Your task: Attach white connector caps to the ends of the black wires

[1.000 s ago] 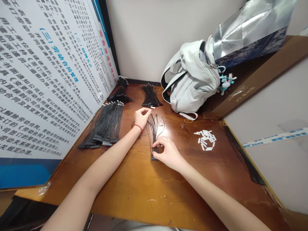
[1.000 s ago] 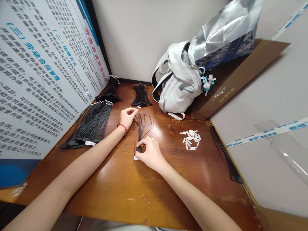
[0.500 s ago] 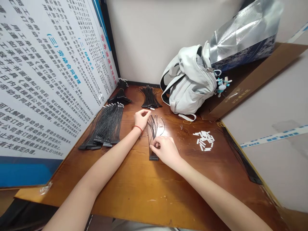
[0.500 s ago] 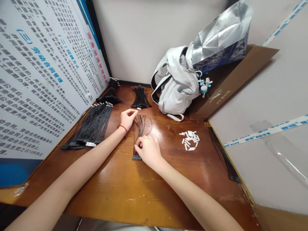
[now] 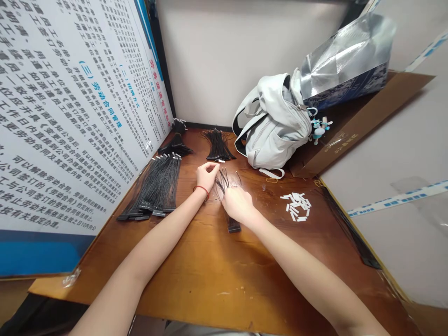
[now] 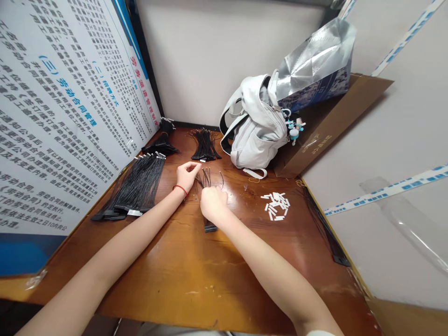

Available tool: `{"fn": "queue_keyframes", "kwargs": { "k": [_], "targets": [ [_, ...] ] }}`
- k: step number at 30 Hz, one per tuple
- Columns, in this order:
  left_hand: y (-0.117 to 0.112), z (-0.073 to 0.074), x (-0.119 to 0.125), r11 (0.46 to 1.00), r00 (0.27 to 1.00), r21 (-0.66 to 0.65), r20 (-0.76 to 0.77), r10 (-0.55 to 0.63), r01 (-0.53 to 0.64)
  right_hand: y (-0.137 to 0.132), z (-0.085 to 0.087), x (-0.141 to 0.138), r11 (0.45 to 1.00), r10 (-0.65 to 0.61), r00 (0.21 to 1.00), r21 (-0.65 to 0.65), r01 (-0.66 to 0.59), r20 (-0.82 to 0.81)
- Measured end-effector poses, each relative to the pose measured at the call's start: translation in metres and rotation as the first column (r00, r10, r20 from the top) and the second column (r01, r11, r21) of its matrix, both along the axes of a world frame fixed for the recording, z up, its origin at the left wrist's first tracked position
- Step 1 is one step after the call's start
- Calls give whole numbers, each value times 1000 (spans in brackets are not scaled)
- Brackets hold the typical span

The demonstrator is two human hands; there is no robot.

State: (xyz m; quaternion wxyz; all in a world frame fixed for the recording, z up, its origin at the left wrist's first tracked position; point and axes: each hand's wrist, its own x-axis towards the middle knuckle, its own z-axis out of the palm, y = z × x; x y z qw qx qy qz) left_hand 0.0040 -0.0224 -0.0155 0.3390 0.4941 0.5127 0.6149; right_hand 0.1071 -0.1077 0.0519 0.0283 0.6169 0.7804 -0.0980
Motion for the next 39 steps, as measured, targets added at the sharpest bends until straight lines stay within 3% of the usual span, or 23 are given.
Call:
{"fn": "queue_keyframes", "kwargs": {
  "k": [6,8,10,12,14,16,18,20,22,24,26,30,32,34,36,37,39],
  "targets": [
    [0,0,0,1000,999,9,32,7,-7,12,3,-1,989,-67,996,-138,59,-55],
    [0,0,0,1000,999,13,28,21,-21,17,-3,6,980,-130,978,-170,102,-161],
    [0,1,-1,998,999,29,9,46,-46,21,-12,16,951,-262,901,-253,179,-346],
    [1,0,-2,994,994,63,-47,94,-91,23,-21,25,889,-432,694,-400,222,-575],
    [1,-1,-4,982,979,103,-107,171,-160,22,-29,33,844,-531,385,-509,169,-754],
    [3,-2,-5,962,958,126,-123,258,-243,18,-36,38,849,-527,78,-521,85,-846],
    [4,-3,-6,945,943,119,-98,318,-306,13,-39,40,869,-482,-161,-493,32,-861],
    [5,-3,-6,942,944,98,-53,326,-320,8,-41,42,887,-438,-321,-463,-1,-839],
    [5,-1,-4,965,967,57,24,255,-256,5,-41,42,899,-405,-405,-438,-13,-820],
    [4,0,-2,993,987,7,115,115,-117,6,-38,43,899,-405,-397,-437,-11,-824],
    [2,2,1,999,984,-21,174,-31,36,14,-34,43,874,-465,-291,-485,-4,-836],
    [0,6,4,983,968,-16,175,-180,185,46,-26,42,795,-607,73,-605,53,-791],
    [-1,7,4,982,969,-13,168,-182,187,63,-24,41,804,-591,244,-585,101,-769],
    [-1,8,4,986,974,-17,158,-164,169,75,-25,40,848,-523,378,-510,144,-764],
    [0,7,4,987,978,-39,144,-151,158,81,-30,38,910,-410,428,-390,137,-806],
    [1,7,3,987,980,-54,136,-143,152,82,-33,36,938,-346,412,-328,117,-843],
    [3,4,4,989,984,-72,128,-122,131,82,-42,33,972,-237,308,-226,70,-921]
  ]
}}
